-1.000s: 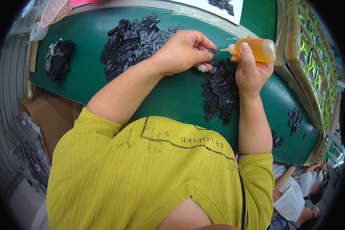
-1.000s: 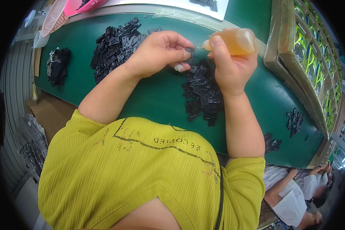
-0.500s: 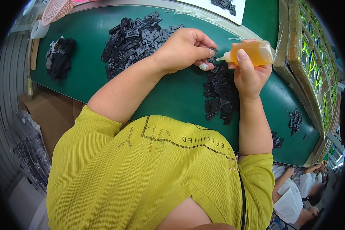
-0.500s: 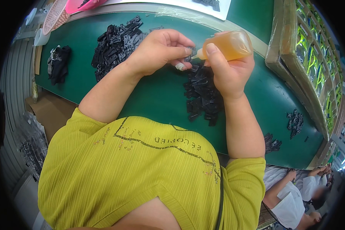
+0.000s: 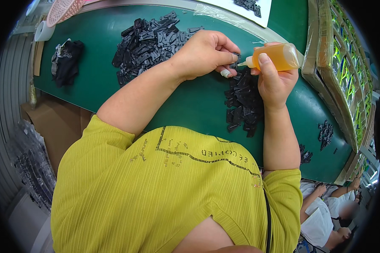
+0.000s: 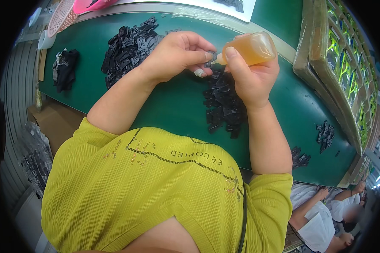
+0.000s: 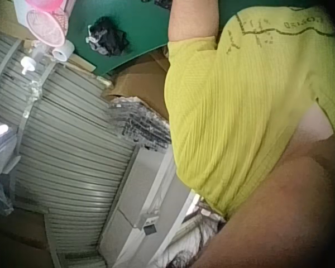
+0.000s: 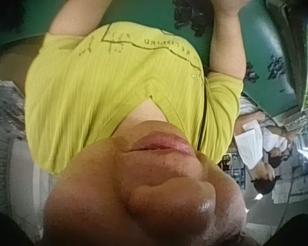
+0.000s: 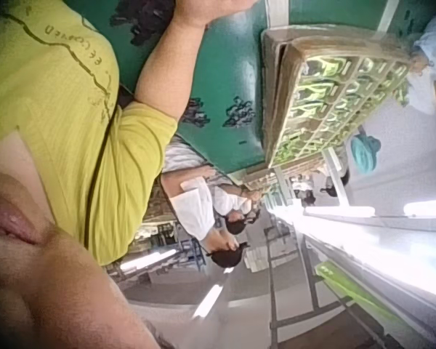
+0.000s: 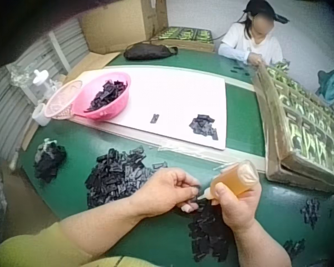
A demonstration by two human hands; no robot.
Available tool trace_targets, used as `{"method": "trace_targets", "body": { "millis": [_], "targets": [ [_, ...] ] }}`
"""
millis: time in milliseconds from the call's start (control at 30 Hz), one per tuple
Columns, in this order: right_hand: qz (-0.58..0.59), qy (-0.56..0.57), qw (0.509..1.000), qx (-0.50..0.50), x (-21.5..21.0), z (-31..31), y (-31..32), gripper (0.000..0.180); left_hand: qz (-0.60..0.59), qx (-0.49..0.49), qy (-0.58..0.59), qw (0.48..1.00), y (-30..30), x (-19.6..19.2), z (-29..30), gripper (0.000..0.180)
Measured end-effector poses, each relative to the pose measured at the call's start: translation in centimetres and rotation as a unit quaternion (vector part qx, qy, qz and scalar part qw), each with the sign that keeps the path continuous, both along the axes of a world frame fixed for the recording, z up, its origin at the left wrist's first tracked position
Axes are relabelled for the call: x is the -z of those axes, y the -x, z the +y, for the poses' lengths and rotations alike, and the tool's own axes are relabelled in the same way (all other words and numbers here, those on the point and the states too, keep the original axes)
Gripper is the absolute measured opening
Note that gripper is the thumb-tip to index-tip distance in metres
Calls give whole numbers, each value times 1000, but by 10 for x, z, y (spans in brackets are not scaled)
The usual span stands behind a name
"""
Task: The person applies liquid from a squeeze bottle onto small plastic components by hand. The person then takes a toy car body and fits plastic components into it by hand.
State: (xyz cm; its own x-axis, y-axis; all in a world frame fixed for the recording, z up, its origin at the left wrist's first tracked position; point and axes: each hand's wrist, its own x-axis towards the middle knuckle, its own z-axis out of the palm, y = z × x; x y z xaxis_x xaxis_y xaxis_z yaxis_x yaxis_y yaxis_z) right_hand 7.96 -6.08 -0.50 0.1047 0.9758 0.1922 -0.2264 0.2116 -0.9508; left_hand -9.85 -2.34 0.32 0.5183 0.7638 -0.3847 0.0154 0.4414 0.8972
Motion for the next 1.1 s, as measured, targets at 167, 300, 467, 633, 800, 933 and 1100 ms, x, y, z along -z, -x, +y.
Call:
{"method": "trace_targets", "body": {
  "millis": [167, 300, 467, 633, 800, 933, 1100],
  "targets": [
    [18, -11, 999, 24, -3, 4, 0, 19, -1, -6, 0, 1000, 2, 0, 2, 25],
    [140, 15, 989, 37, -5, 14, -13, 18, -14, -25, 2, 1000, 3, 0, -2, 23],
    [191, 34, 980, 47, 3, 14, -27, 18, -6, -83, -90, 993, 14, -16, 13, 23],
    [185, 33, 981, 45, 3, 13, -23, 19, 214, -199, -315, 903, 51, -20, 97, 25],
    [175, 29, 983, 56, 4, 14, -21, 20, 394, -175, -408, 805, 60, -4, 141, 27],
    [168, 32, 984, 53, 4, 14, -26, 20, 477, -92, -470, 737, 48, -20, 107, 29],
    [170, 32, 982, 71, 1, 14, -19, 21, 489, 107, -366, 784, 47, -34, 57, 29]
  ]
}}
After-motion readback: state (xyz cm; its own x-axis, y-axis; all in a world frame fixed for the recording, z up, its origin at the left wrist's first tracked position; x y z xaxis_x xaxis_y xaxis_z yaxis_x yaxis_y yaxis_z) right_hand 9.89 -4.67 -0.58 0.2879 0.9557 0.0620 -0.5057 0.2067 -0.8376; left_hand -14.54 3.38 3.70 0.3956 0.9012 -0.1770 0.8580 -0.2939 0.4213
